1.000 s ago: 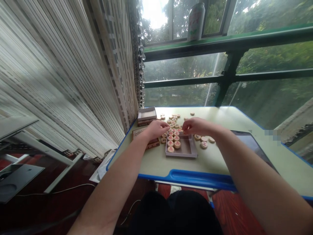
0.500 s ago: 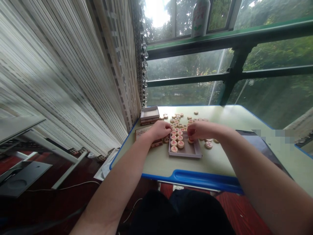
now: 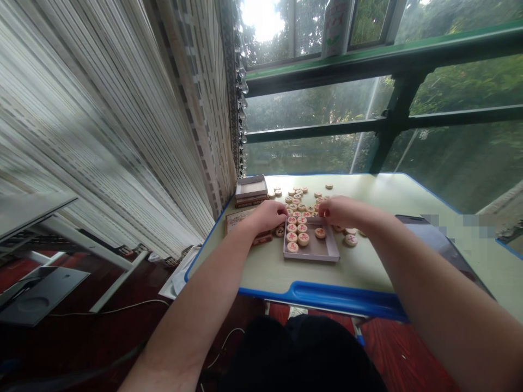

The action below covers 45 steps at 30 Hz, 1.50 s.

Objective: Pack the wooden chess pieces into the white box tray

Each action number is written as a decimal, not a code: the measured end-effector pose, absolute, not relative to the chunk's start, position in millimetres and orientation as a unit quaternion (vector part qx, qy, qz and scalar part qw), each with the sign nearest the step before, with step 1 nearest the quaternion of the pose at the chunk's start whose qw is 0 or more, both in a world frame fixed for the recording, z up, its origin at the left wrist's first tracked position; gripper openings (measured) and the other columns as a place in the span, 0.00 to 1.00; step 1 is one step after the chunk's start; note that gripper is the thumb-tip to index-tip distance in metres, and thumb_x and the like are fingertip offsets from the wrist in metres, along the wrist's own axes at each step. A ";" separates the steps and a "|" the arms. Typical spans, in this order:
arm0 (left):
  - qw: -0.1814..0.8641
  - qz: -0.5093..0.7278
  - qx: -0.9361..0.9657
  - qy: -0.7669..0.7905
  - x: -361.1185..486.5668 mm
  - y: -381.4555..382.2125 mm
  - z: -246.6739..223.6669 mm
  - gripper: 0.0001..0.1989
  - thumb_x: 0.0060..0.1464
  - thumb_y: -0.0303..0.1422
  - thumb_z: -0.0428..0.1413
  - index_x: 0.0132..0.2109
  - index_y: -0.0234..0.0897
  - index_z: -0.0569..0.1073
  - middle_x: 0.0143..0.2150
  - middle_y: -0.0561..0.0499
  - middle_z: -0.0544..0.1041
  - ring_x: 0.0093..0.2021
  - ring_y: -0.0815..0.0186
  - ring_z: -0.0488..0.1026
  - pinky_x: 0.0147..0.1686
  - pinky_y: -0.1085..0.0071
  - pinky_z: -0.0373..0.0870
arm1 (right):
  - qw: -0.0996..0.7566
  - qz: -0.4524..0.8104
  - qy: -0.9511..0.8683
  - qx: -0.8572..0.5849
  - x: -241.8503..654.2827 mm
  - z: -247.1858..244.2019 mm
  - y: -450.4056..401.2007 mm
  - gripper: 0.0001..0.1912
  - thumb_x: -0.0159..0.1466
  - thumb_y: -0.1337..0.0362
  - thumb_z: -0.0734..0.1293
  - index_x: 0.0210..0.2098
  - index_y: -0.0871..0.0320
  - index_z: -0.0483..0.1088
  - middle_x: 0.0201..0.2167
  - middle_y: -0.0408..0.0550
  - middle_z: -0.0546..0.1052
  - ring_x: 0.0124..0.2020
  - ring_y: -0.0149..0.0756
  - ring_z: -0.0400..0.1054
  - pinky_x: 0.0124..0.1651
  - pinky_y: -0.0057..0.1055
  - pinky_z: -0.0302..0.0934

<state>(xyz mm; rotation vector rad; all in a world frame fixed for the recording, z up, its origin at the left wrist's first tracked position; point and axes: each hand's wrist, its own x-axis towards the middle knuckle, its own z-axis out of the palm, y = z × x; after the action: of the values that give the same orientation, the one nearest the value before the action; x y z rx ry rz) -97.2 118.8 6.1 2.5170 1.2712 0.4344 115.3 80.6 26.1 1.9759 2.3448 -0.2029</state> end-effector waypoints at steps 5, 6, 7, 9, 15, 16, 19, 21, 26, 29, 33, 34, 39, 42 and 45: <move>0.108 0.141 0.882 0.436 -95.2 121.0 3.1 0.09 0.49 0.30 0.51 0.33 0.37 0.77 0.32 0.51 0.78 0.33 0.67 0.72 0.33 0.74 0.67 | 0.020 -0.045 0.766 0.641 114.8 20.7 85.1 0.09 0.57 0.65 0.63 0.32 0.56 0.76 0.33 0.50 0.78 0.34 0.39 0.69 0.31 0.30 0.57; 0.103 0.139 0.885 0.432 -94.9 121.5 2.6 0.09 0.49 0.30 0.51 0.33 0.37 0.77 0.33 0.51 0.78 0.33 0.67 0.72 0.34 0.74 0.67 | 0.018 -0.042 0.765 0.642 115.3 19.7 85.8 0.09 0.57 0.64 0.63 0.32 0.56 0.76 0.33 0.50 0.78 0.34 0.40 0.69 0.30 0.30 0.56; 0.100 0.139 0.888 0.428 -94.8 122.0 2.3 0.10 0.49 0.30 0.51 0.34 0.37 0.77 0.34 0.51 0.78 0.33 0.66 0.72 0.34 0.74 0.67 | 0.018 -0.039 0.764 0.644 115.8 18.8 86.5 0.09 0.58 0.63 0.63 0.32 0.56 0.76 0.33 0.50 0.78 0.33 0.40 0.69 0.30 0.30 0.56; 0.096 0.139 0.891 0.422 -94.5 122.8 1.8 0.10 0.50 0.30 0.51 0.34 0.37 0.77 0.35 0.51 0.78 0.34 0.66 0.72 0.35 0.74 0.67 | 0.019 -0.039 0.764 0.644 116.8 17.3 87.8 0.09 0.58 0.63 0.63 0.32 0.56 0.75 0.32 0.50 0.78 0.33 0.39 0.69 0.30 0.30 0.56; 0.072 0.141 0.889 0.430 -93.7 125.5 0.3 0.11 0.50 0.29 0.50 0.35 0.37 0.77 0.36 0.50 0.78 0.36 0.66 0.72 0.38 0.74 0.68 | -0.020 -0.022 0.764 0.644 118.7 10.2 93.5 0.09 0.57 0.63 0.62 0.33 0.56 0.75 0.33 0.50 0.78 0.34 0.40 0.69 0.30 0.31 0.56; 0.065 0.142 0.888 0.432 -93.7 126.1 -0.3 0.11 0.49 0.29 0.50 0.35 0.37 0.77 0.36 0.50 0.78 0.36 0.65 0.72 0.38 0.73 0.68 | -0.027 -0.018 0.764 0.645 118.8 8.9 94.6 0.10 0.57 0.63 0.62 0.33 0.56 0.75 0.34 0.50 0.78 0.34 0.40 0.69 0.31 0.31 0.56; 0.040 0.147 0.885 0.440 -94.1 128.0 -2.2 0.11 0.50 0.30 0.50 0.35 0.37 0.77 0.37 0.49 0.78 0.38 0.64 0.72 0.41 0.71 0.68 | -0.034 -0.014 0.764 0.644 118.9 6.5 97.0 0.10 0.58 0.62 0.62 0.34 0.56 0.75 0.34 0.50 0.78 0.34 0.41 0.69 0.32 0.31 0.57; 0.028 0.145 0.883 0.446 -94.2 128.7 -3.1 0.11 0.51 0.30 0.49 0.36 0.37 0.77 0.38 0.49 0.78 0.39 0.64 0.72 0.42 0.71 0.68 | -0.029 -0.018 0.762 0.647 118.8 6.6 97.5 0.11 0.58 0.61 0.62 0.34 0.55 0.75 0.35 0.50 0.78 0.34 0.41 0.69 0.31 0.31 0.57; -0.006 0.134 0.878 0.460 -92.3 128.3 -2.6 0.12 0.52 0.31 0.49 0.37 0.38 0.77 0.38 0.48 0.77 0.40 0.63 0.72 0.42 0.71 0.68 | -0.012 -0.028 0.753 0.658 118.4 7.7 97.3 0.12 0.58 0.59 0.61 0.36 0.55 0.75 0.36 0.51 0.77 0.35 0.41 0.69 0.31 0.31 0.56; -0.013 0.130 0.876 0.465 -91.2 128.2 -2.0 0.12 0.52 0.31 0.49 0.37 0.38 0.77 0.38 0.48 0.78 0.40 0.63 0.72 0.42 0.70 0.68 | -0.014 -0.032 0.746 0.665 117.7 7.6 97.4 0.13 0.58 0.58 0.61 0.36 0.55 0.75 0.37 0.51 0.77 0.35 0.40 0.69 0.31 0.31 0.56; -0.011 0.136 0.877 0.461 -92.2 129.2 -2.2 0.12 0.51 0.31 0.49 0.37 0.38 0.77 0.38 0.49 0.78 0.39 0.63 0.72 0.42 0.71 0.68 | -0.015 -0.028 0.746 0.666 116.1 13.4 93.2 0.13 0.58 0.59 0.62 0.38 0.55 0.74 0.40 0.51 0.76 0.36 0.40 0.69 0.31 0.30 0.56; -0.011 0.140 0.877 0.459 -92.7 129.4 -2.0 0.12 0.51 0.31 0.49 0.37 0.38 0.77 0.38 0.49 0.78 0.40 0.63 0.72 0.42 0.71 0.68 | -0.020 -0.024 0.747 0.664 115.5 16.7 90.8 0.13 0.57 0.59 0.63 0.39 0.55 0.74 0.41 0.52 0.76 0.37 0.39 0.69 0.31 0.30 0.56; -0.014 0.140 0.877 0.459 -94.3 128.2 0.7 0.13 0.51 0.30 0.49 0.38 0.37 0.78 0.39 0.48 0.78 0.41 0.63 0.73 0.44 0.70 0.68 | 0.018 -0.088 0.767 0.636 111.8 34.1 75.2 0.13 0.54 0.56 0.66 0.36 0.55 0.75 0.36 0.49 0.77 0.33 0.38 0.69 0.29 0.28 0.57; -0.012 0.130 0.877 0.461 -93.8 127.0 1.7 0.13 0.51 0.30 0.49 0.38 0.38 0.78 0.39 0.48 0.78 0.41 0.63 0.73 0.44 0.70 0.68 | 0.067 -0.109 0.767 0.629 110.2 37.6 69.9 0.12 0.52 0.56 0.68 0.33 0.54 0.77 0.32 0.49 0.77 0.32 0.38 0.69 0.32 0.30 0.58; -0.012 0.129 0.878 0.460 -93.1 126.7 1.5 0.13 0.51 0.30 0.49 0.39 0.38 0.78 0.40 0.49 0.78 0.41 0.63 0.73 0.44 0.70 0.68 | 0.073 -0.112 0.775 0.618 110.0 37.6 68.0 0.12 0.51 0.58 0.68 0.34 0.53 0.77 0.33 0.47 0.77 0.32 0.39 0.69 0.32 0.30 0.58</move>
<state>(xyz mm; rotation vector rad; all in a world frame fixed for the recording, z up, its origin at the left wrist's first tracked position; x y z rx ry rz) -93.1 126.7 1.5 2.7805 1.4574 0.4084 110.0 68.0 37.6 1.8564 2.3270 -0.3371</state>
